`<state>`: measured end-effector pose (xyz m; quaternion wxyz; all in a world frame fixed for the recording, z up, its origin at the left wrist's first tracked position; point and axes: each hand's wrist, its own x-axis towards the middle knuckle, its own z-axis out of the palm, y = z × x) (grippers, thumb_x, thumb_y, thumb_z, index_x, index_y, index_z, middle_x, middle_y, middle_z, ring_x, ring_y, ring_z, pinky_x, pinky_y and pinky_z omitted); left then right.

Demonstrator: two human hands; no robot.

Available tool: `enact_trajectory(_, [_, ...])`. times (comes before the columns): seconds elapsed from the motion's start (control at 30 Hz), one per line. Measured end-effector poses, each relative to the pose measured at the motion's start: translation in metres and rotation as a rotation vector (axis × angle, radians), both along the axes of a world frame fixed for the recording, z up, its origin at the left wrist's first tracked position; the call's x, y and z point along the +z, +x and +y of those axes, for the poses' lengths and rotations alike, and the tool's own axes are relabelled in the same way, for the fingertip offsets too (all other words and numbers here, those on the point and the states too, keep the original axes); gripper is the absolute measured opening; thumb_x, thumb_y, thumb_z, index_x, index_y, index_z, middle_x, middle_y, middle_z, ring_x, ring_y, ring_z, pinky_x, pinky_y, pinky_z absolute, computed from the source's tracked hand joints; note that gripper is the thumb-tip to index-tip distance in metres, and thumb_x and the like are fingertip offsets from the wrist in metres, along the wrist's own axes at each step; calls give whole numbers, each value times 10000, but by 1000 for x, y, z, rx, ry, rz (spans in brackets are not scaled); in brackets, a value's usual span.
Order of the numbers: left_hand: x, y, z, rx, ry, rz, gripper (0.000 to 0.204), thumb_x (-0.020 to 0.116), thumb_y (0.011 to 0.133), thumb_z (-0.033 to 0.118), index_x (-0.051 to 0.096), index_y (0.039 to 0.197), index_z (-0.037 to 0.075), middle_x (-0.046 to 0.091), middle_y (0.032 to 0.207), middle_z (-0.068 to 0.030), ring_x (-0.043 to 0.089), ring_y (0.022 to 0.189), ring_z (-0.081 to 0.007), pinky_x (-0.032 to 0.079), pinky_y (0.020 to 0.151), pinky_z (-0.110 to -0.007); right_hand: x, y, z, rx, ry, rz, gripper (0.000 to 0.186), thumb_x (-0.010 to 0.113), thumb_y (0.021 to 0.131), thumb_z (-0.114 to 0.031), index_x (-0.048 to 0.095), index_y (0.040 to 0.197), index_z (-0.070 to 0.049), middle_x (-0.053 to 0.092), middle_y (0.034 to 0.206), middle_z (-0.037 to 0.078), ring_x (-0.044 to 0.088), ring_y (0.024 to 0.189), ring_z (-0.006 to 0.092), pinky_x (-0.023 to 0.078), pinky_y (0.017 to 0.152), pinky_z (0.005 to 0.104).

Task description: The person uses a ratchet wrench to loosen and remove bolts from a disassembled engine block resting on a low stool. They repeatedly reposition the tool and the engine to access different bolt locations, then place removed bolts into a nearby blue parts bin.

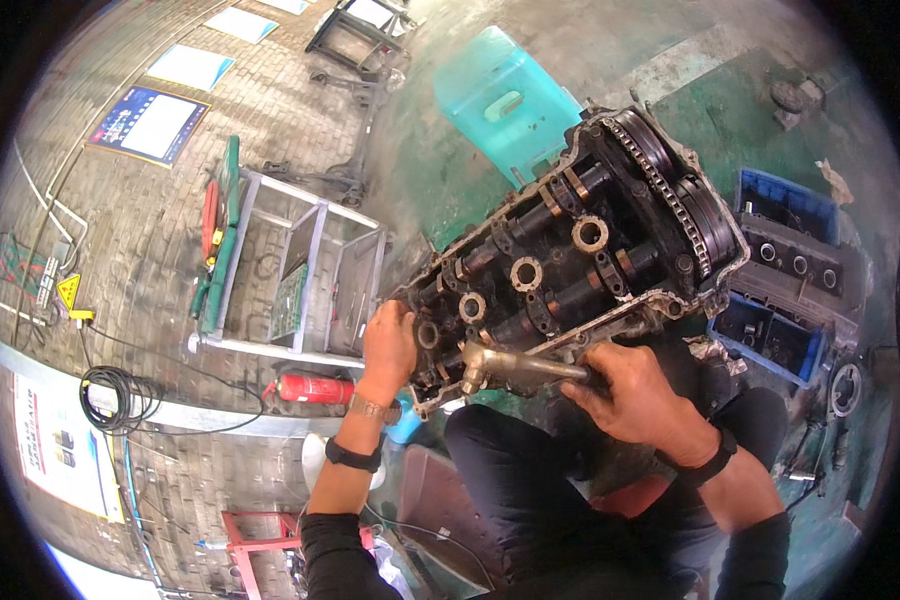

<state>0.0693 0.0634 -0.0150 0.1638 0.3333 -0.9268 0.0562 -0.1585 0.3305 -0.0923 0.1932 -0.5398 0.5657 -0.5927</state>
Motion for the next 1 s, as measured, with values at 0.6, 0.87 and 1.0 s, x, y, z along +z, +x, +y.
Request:
enact_trajectory(0.6, [1,12,-4,21,445,403,175,607,946,69,650,1043,-71,683,838,-170,628,731,-181,504,711,-328,15,14,-2,64,174,-300,322,591,1001,-194,579,1134,99,614,896,191,568,776,237,477,711,372])
enact_trajectory(0.87, [-2,4,-22,-158,334,630,325,531,1016,253,640,1074,-48,633,842,-179,602,746,-198,490,733,-336,33,69,-39,45,247,-308,278,669,938,-37,576,1184,55,637,1018,61,570,933,106,484,825,267])
enact_trajectory(1.0, [-5,4,-27,-38,653,637,436,498,1039,350,638,1110,-57,673,817,-182,614,784,-213,493,788,-370,33,89,-70,-32,254,-187,272,681,928,-34,584,1169,44,659,1036,77,585,935,118,483,836,277])
